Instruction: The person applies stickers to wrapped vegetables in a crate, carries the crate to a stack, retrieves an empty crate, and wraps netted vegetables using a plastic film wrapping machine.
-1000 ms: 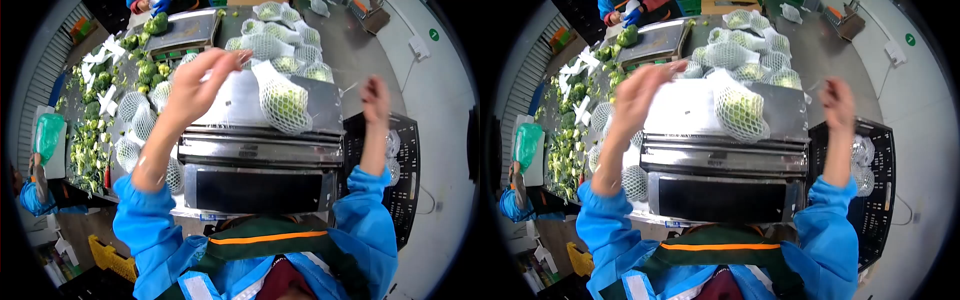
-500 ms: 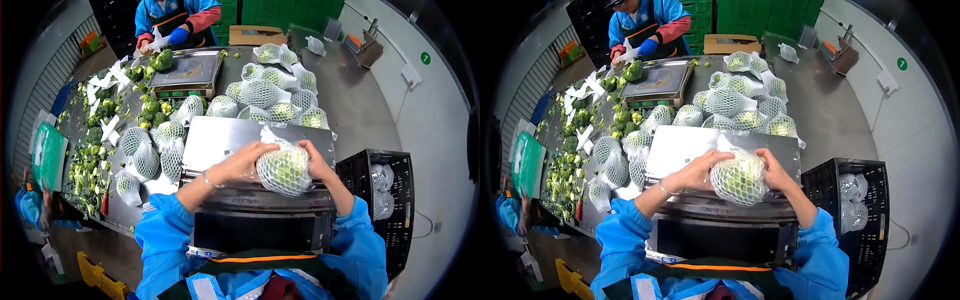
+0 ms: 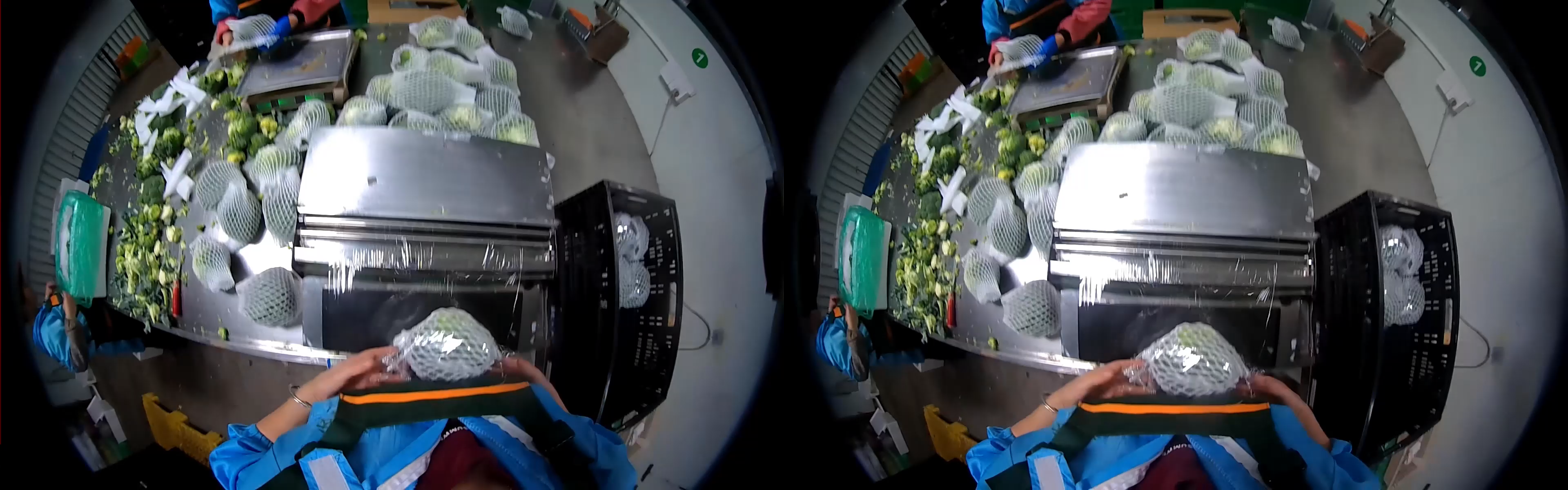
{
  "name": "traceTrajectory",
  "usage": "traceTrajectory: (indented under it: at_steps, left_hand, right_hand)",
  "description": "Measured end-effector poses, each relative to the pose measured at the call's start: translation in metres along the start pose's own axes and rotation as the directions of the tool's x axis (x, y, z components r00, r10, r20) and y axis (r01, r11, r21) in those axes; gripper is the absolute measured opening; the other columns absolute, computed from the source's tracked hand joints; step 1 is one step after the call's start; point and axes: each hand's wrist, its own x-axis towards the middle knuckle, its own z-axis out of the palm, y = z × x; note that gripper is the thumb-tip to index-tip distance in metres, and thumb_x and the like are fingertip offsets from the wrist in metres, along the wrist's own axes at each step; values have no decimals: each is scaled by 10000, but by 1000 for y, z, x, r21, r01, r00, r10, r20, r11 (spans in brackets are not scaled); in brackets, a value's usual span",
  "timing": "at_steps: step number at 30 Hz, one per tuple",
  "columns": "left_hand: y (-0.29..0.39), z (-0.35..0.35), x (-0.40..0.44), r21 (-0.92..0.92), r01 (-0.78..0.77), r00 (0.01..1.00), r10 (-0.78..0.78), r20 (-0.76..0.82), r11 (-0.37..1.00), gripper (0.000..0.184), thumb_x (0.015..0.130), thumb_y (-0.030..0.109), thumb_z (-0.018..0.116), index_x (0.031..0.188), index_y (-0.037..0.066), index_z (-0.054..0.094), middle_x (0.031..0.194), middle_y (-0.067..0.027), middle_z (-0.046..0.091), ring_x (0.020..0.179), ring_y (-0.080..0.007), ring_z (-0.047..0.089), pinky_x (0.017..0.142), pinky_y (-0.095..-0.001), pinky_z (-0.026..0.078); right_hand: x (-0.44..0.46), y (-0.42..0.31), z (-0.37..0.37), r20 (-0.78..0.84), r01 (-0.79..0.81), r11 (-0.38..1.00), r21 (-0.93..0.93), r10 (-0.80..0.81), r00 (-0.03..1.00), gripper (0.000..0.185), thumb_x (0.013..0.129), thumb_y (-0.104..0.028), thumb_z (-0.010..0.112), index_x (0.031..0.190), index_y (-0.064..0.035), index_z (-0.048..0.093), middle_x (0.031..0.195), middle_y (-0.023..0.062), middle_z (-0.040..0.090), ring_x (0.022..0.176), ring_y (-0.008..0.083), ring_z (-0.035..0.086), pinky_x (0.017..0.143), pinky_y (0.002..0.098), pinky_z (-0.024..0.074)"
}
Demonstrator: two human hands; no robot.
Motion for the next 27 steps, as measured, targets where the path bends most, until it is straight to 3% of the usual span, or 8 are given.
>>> traceTrajectory:
  at_steps: [3,5,8,12,15,19,25,27]
  left_hand:
    - [11,29,-10,867,47,964,204,-169,497,350,926,221,456,1205,11,476,1018,-150,601,887,-158,610,736,-273,493]
    - [17,43,9,944,-119,737,665,-124,309,242,931,181,451,1045,-4,556,763,-93,623,609,-124,595,551,-249,486]
    - [35,30,40,601,-226,600,596,-534,767,196,928,187,463,901,16,554,580,-2,501,433,-60,447,402,-189,357]
    - [19,-5,5,-8,-426,659,304,-688,904,225,924,251,475,815,56,494,498,46,360,335,-29,268,301,-166,212]
    - [-56,-41,-27,-173,-304,626,60,-778,937,172,908,197,489,820,55,529,527,43,393,373,-13,296,319,-167,191]
    - [-103,-40,40,611,227,701,308,-643,758,199,853,148,523,934,-22,590,699,-15,582,624,-104,537,571,-242,442]
    - [-101,-21,67,622,-107,911,327,-250,775,188,869,117,464,981,1,560,900,-75,569,822,-153,532,792,-263,430]
    - [-78,8,89,192,-235,949,268,-164,953,180,905,193,445,925,32,522,869,-58,525,816,-151,518,803,-271,433]
  right_hand:
    - [-29,-6,52,-127,243,793,-559,-371,920,196,873,-110,550,1019,8,605,979,108,629,874,171,616,772,262,498]
    - [-4,6,40,-135,415,758,-503,-544,829,205,913,-170,483,963,18,547,809,127,627,729,162,637,634,273,530]
    - [5,-14,87,-412,590,777,-220,-622,666,236,935,-222,424,838,-16,488,535,39,474,357,104,411,331,245,355]
    - [-31,-24,77,-391,424,767,481,-245,887,271,943,-290,421,791,-80,499,461,-60,324,329,35,297,270,159,191]
    - [15,80,16,-389,349,736,580,-126,913,262,925,-321,456,773,-114,511,490,-60,345,350,34,314,298,177,244]
    - [78,137,12,-639,204,930,305,41,768,188,871,-262,514,950,-96,474,733,4,382,574,80,295,485,212,228]
    - [16,64,73,-271,90,968,233,-24,962,507,776,-165,592,1204,-71,338,1131,79,331,1015,160,267,837,275,199]
    - [-17,31,96,-71,94,913,397,-71,995,639,744,-133,619,1289,-63,293,1264,104,314,1161,187,257,954,296,190]
